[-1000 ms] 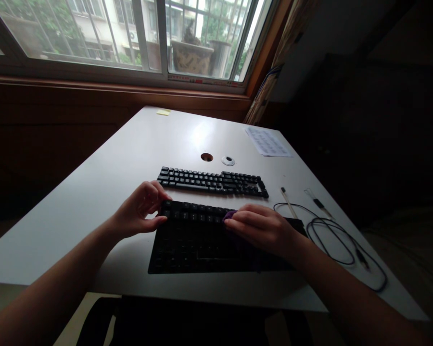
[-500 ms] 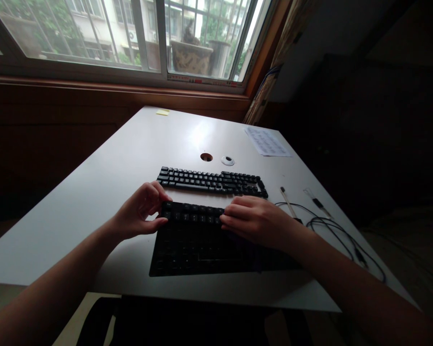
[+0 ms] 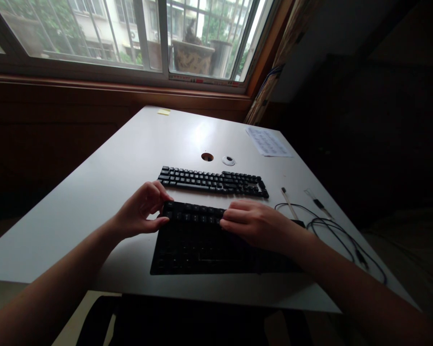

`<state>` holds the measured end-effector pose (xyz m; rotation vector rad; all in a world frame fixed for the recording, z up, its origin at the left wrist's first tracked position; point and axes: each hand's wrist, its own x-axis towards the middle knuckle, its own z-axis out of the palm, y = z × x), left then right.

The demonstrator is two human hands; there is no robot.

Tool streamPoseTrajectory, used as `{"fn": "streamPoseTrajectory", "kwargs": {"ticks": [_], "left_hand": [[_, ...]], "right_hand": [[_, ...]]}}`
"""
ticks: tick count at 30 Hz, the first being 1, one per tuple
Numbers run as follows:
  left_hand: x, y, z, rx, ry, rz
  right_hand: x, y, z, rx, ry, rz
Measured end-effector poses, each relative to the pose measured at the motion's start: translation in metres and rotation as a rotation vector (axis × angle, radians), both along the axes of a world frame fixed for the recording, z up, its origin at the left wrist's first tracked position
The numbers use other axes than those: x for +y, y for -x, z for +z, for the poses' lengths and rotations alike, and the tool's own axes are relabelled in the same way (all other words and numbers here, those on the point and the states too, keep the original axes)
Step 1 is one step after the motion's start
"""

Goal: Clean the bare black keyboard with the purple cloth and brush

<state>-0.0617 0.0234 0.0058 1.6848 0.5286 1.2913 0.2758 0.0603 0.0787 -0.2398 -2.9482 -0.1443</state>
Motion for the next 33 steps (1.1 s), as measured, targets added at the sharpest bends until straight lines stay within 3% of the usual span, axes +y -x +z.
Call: {"fn": "streamPoseTrajectory", "kwargs": {"ticks": [10, 17, 25, 33], "left_hand": [[0.001, 0.000, -0.001, -0.035, 0.021, 0.009], [0.001, 0.003, -0.005, -0.073, 0.041, 0.012], [0.002, 0.004, -0.006, -0.044, 0.022, 0.001], [0.002, 0.003, -0.004, -0.037, 0.018, -0.013]], "right_hand": [[-0.006, -0.012, -0.015, 0.241, 0.128, 0.043], [-0.009, -0.021, -0.018, 0.454, 0.175, -0.051], [-0.010, -0.005, -0.017, 0.418, 0.171, -0.082], [-0.010, -0.002, -0.012, 0.219, 0.038, -0.042]]}}
